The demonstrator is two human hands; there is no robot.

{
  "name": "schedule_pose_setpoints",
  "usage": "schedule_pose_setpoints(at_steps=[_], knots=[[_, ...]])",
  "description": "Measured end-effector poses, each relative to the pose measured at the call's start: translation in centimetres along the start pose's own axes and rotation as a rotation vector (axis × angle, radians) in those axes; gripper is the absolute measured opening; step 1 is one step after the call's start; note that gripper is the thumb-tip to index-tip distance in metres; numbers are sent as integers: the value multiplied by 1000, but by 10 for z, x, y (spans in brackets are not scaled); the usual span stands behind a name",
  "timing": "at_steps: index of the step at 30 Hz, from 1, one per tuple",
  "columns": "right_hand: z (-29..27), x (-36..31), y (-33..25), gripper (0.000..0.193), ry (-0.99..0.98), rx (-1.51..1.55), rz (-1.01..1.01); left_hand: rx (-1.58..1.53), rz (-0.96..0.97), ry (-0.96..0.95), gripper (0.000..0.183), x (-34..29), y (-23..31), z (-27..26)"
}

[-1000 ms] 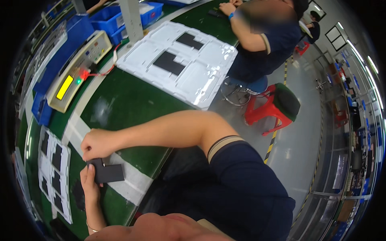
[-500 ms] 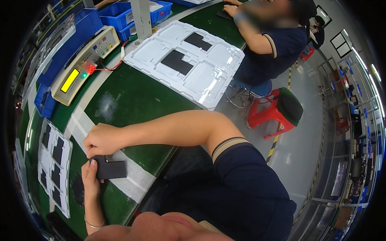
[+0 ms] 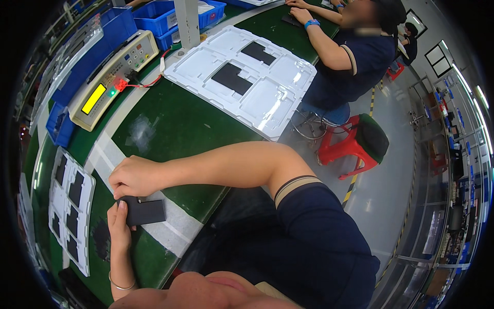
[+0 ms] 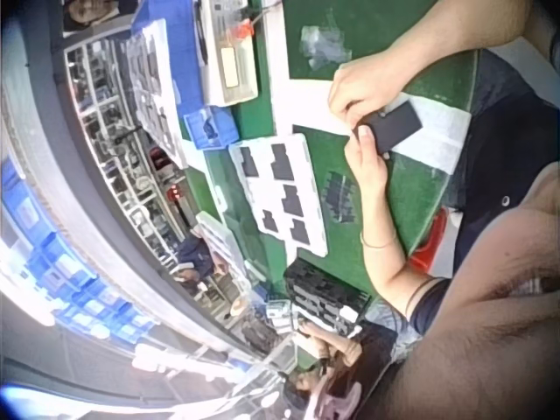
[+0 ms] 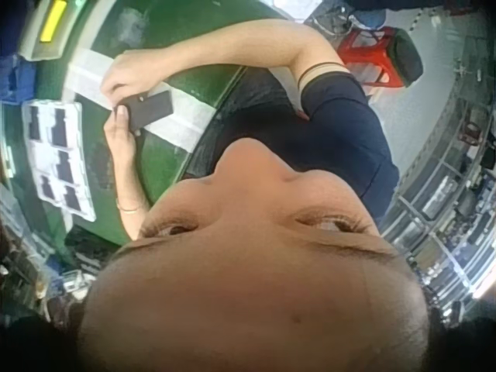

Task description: The person assembles battery packs on an assembly line by peeling protective films and applying them onto black battery components by hand.

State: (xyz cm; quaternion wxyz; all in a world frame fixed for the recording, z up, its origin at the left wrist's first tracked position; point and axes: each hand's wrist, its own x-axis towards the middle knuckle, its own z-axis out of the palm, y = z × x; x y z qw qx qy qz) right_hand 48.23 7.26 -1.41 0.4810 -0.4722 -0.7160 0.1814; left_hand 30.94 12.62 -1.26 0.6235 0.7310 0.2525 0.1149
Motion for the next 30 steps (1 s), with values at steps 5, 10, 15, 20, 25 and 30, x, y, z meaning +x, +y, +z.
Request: schedule_pose_setpoints(at_steps=[5, 10, 15, 20, 25, 30], knots=[[0, 2, -2, 22, 8, 208, 232, -82, -36, 10, 36, 0, 2, 1], [-7, 3, -4, 23, 8, 208, 289, -116, -50, 25, 36, 2, 8, 2], [-13, 6, -2, 21, -3, 208, 327, -301, -34, 129, 38, 5, 5, 4], [-14, 7, 3, 18, -8, 212, 316, -290, -14, 128, 37, 7, 1, 1], [-13, 7, 0, 16, 27, 278, 305, -259, -4, 89, 35, 6, 0, 1], [-16, 7, 2, 16, 7, 252, 280, -258, -1, 56, 35, 6, -1, 0]])
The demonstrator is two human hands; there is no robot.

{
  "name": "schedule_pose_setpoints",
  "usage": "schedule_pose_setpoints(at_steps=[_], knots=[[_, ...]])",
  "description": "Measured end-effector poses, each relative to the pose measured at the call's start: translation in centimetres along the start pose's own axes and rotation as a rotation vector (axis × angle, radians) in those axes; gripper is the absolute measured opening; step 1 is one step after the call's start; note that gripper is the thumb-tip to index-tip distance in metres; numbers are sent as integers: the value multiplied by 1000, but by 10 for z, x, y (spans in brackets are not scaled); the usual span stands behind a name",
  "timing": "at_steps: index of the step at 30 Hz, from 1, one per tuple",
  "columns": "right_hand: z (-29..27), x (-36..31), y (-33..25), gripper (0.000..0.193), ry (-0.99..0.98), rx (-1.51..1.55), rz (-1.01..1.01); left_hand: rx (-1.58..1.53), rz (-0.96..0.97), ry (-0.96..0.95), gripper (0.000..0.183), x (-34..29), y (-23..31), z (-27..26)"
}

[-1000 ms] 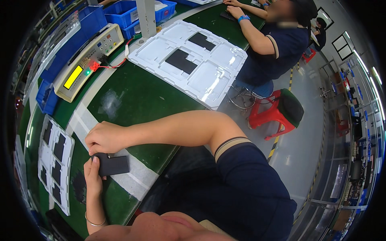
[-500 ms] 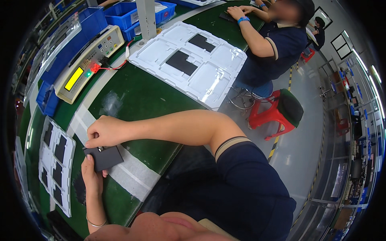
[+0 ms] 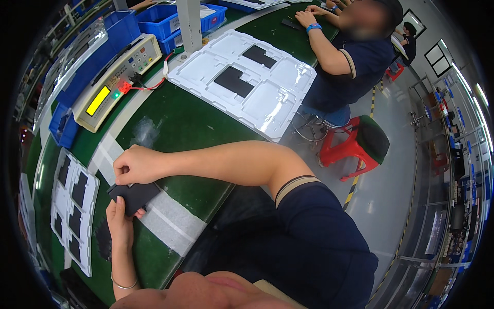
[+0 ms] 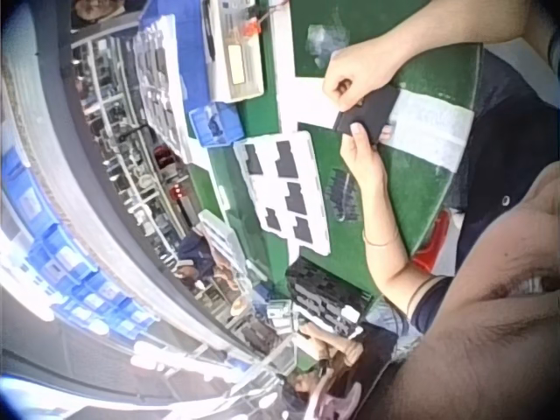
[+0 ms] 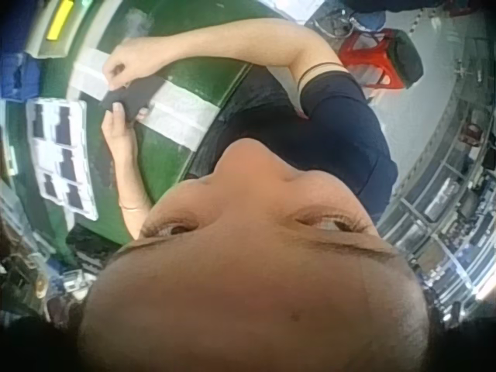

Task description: The person assembles battery packs on an assembly line by peeling protective films and applying them onto black battery components by hand.

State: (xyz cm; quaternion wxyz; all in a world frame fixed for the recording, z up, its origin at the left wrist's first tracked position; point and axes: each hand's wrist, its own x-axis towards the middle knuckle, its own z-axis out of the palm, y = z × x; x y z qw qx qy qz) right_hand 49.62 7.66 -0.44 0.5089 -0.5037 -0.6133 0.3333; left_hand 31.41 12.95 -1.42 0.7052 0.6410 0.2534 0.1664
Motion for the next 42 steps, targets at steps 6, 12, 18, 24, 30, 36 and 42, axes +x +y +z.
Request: schedule_pose_setpoints(at_steps=[6, 12, 18, 24, 30, 36, 42], knots=[[0, -1, 0, 17, -16, -6, 6, 4, 1, 8, 35, 0, 2, 2], [2, 0, 0, 21, 14, 38, -7, -34, 2, 23, 35, 0, 2, 2], [0, 0, -1, 19, -24, 11, -3, -47, -5, 16, 34, 0, 2, 1], [1, 0, 0, 17, -28, 8, -23, -47, 4, 9, 34, -1, 3, 1], [-1, -2, 4, 18, -23, -35, -36, -7, -5, -18, 37, 2, 1, 3], [-6, 0, -2, 18, -131, -21, 13, 13, -15, -52, 40, -1, 4, 1], [-11, 3, -8, 17, -171, 26, 97, -86, -38, -61, 35, 0, 4, -3]])
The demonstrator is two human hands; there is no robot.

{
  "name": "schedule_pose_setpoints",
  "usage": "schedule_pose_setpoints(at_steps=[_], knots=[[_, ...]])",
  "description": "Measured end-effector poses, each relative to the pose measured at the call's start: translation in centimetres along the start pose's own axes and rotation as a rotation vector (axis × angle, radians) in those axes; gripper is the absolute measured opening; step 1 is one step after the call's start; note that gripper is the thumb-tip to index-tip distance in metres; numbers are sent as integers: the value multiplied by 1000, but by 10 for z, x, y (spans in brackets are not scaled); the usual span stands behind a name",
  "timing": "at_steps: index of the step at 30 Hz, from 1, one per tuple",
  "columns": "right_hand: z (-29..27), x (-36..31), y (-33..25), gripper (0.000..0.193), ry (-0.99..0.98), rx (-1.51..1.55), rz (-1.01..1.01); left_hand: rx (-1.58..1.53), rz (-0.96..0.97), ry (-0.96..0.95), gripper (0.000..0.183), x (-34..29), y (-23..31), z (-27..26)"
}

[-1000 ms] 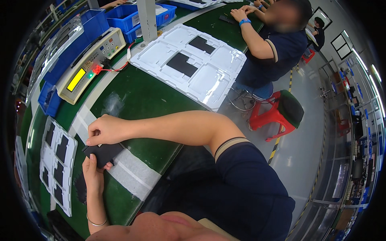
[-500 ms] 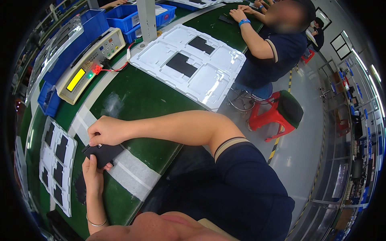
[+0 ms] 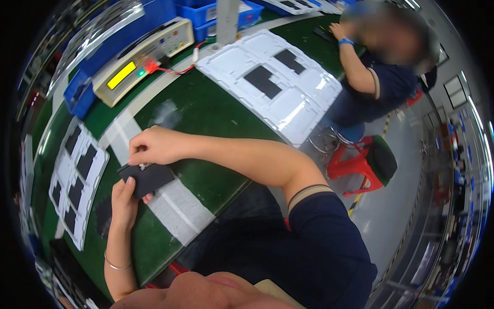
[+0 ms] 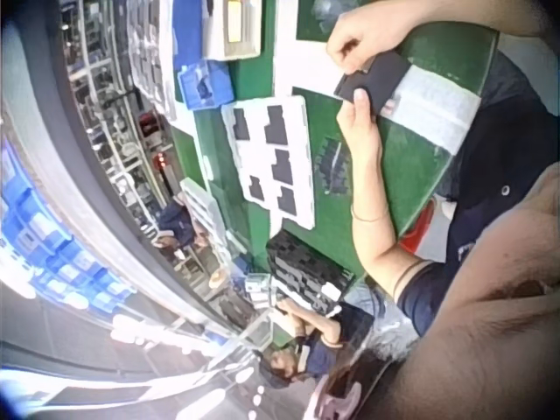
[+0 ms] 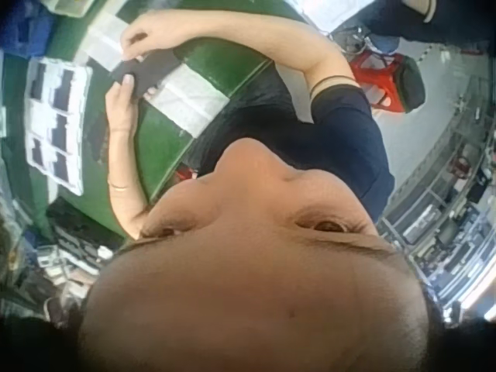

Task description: The person assembles battery packs on an assembly line by peeling protective films and applying them onto black battery components by hand.

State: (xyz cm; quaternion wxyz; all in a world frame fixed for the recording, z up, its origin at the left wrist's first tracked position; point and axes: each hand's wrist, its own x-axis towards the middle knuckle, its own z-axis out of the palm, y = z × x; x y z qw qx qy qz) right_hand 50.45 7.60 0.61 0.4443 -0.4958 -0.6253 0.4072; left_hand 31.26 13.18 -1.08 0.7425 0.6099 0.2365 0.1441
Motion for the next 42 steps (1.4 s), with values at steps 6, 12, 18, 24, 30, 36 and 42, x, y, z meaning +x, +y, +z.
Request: schedule_pose_setpoints(at_steps=[6, 12, 18, 24, 30, 36, 42], knots=[[0, 1, -1, 15, -86, -48, 23, 20, -1, -61, 34, -3, 0, -6], [-2, 4, -2, 32, -175, 333, 51, -287, 36, -160, 38, -7, -1, -12], [1, 0, -3, 49, -294, 410, -49, -291, -43, -269, 40, -8, 0, -6], [3, 0, -2, 40, -296, 398, -54, -276, -26, -285, 41, -8, -6, -7], [0, -8, -10, 38, -248, 351, -9, -246, -9, -307, 42, -4, -9, -1], [6, -1, 0, 44, -299, 438, -46, -219, 0, -254, 41, -9, -9, -8], [1, 3, 2, 52, -153, 574, -43, -218, 134, -5, 38, -7, -6, -2]])
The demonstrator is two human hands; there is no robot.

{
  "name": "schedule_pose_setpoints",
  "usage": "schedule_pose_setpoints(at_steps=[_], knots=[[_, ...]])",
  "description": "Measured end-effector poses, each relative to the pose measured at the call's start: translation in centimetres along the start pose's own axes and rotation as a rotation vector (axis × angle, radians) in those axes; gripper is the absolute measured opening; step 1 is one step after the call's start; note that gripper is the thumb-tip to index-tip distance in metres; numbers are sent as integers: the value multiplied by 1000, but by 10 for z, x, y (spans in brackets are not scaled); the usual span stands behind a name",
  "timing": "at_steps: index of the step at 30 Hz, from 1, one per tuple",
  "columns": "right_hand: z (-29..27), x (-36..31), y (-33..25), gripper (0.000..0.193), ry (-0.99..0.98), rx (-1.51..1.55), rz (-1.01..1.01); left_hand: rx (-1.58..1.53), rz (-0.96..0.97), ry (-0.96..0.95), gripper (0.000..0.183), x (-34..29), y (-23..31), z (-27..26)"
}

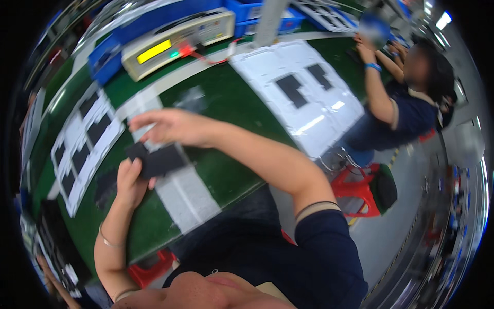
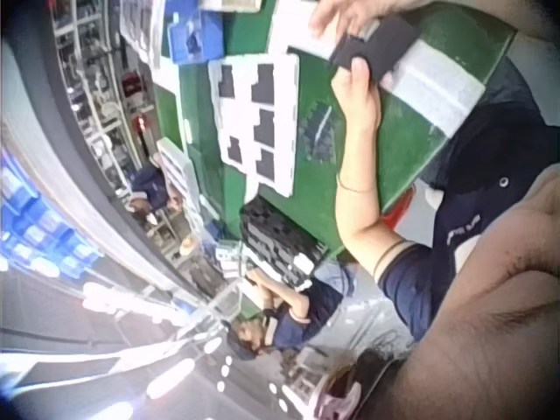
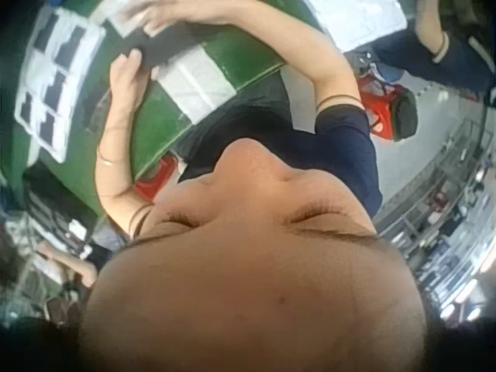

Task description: The person assembles battery packs on an assembly line by peeling protective films and applying them onto black battery components by hand.

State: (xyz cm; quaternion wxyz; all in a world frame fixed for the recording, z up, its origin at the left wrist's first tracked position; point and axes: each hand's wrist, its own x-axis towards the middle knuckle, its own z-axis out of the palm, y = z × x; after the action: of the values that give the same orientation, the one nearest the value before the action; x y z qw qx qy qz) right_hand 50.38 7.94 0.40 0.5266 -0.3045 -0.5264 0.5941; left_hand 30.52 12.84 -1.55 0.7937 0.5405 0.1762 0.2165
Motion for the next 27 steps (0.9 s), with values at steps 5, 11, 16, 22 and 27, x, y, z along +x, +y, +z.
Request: schedule_pose_setpoints(at_steps=[5, 11, 16, 22, 27], knots=[[1, 2, -2, 41, 140, -217, -3, 159, 64, 94, 27, 6, -2, -4], [8, -1, 3, 42, 92, -407, -33, 107, 27, 87, 27, 3, -5, -2], [10, -3, 2, 39, 104, -491, -69, 110, 26, 52, 28, 3, -5, -2], [11, -2, 3, 35, 104, -459, -29, 110, -10, 41, 29, 5, -5, -4], [16, 2, 3, 18, 209, -375, 73, 92, -41, 49, 27, 1, -3, -8]])
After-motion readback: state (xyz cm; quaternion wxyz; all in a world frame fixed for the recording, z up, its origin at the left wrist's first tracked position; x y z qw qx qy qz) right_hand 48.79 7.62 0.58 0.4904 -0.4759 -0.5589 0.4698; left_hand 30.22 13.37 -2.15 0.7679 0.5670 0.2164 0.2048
